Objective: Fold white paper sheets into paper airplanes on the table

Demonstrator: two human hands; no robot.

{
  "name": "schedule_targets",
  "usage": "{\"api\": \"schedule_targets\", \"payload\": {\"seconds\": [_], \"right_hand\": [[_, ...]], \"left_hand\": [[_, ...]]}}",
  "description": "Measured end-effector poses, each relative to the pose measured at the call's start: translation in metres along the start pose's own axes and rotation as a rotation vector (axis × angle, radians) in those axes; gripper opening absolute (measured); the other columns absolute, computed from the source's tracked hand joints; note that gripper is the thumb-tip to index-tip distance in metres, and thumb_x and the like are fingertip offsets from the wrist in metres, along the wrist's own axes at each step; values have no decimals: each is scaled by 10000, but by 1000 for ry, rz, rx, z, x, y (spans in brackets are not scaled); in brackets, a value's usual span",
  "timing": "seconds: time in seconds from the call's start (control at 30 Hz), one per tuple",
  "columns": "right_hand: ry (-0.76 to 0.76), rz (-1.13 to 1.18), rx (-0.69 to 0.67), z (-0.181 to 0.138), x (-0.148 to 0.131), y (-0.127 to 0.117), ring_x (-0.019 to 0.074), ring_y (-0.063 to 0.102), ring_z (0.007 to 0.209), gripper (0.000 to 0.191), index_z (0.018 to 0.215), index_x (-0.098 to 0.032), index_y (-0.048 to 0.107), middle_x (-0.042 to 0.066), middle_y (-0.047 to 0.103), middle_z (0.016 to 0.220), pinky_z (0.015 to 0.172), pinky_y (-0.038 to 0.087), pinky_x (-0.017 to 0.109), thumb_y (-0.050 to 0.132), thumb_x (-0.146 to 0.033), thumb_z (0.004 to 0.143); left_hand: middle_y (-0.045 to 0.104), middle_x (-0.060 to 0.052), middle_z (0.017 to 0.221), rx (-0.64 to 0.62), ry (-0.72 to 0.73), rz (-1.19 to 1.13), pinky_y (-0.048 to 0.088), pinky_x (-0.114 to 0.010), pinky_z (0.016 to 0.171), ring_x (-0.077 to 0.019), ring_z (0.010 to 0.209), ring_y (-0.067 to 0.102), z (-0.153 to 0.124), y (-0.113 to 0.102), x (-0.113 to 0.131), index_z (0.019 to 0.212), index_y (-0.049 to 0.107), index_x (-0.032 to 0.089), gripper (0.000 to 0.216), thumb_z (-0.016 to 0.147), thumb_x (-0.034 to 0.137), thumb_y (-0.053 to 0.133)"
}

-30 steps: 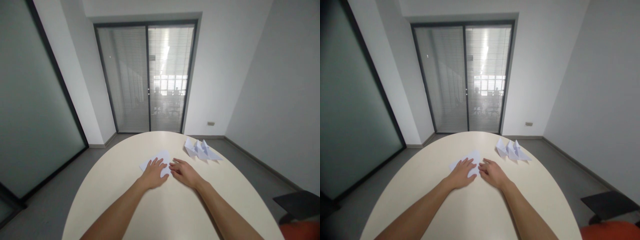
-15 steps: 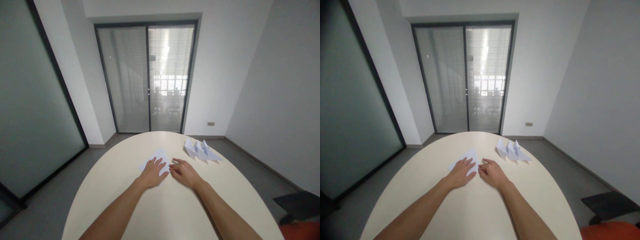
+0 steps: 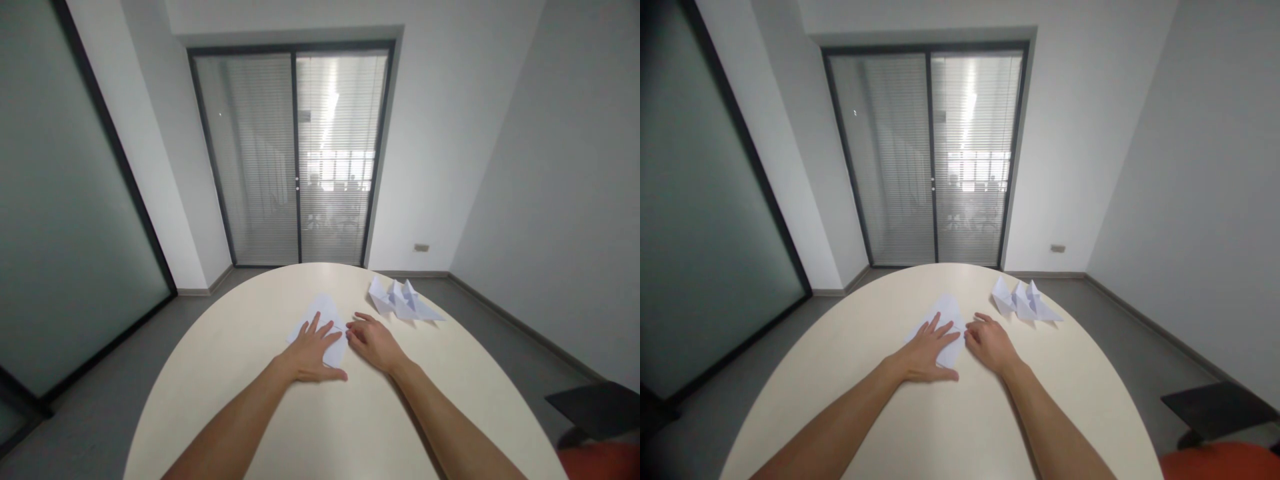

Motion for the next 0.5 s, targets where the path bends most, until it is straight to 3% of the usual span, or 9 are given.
{"api": "schedule_targets", "payload": {"seconds": [0.23, 0.5], "right_hand": [[-81, 66, -30, -3, -4, 4, 259, 525, 1286, 300, 1110, -205, 715, 75, 697, 1234, 1111, 406, 437, 481, -324, 965], [-75, 92, -51, -2, -9, 2, 251, 575, 1218, 311, 1099, -231, 725, 68, 725, 1166, 1072, 425, 422, 449, -286, 967]], "left_hand": [[252, -87, 1620, 22, -22, 9, 134, -624, 1176, -376, 1495, 154, 0, -2, 0, 1514, 345, 330, 835, 824, 773, 501], [351, -27, 1585, 40, -46, -30, 190, -583, 1171, -315, 1478, 244, -1, -8, 0, 1446, 457, 346, 551, 1006, 600, 243]]}}
Point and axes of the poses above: each hand's wrist, its own z-axis towards the middle knuckle, its own y-axis out of the palm, x = y × z, the point moved 3 cm from there along z, towards the middle knuckle
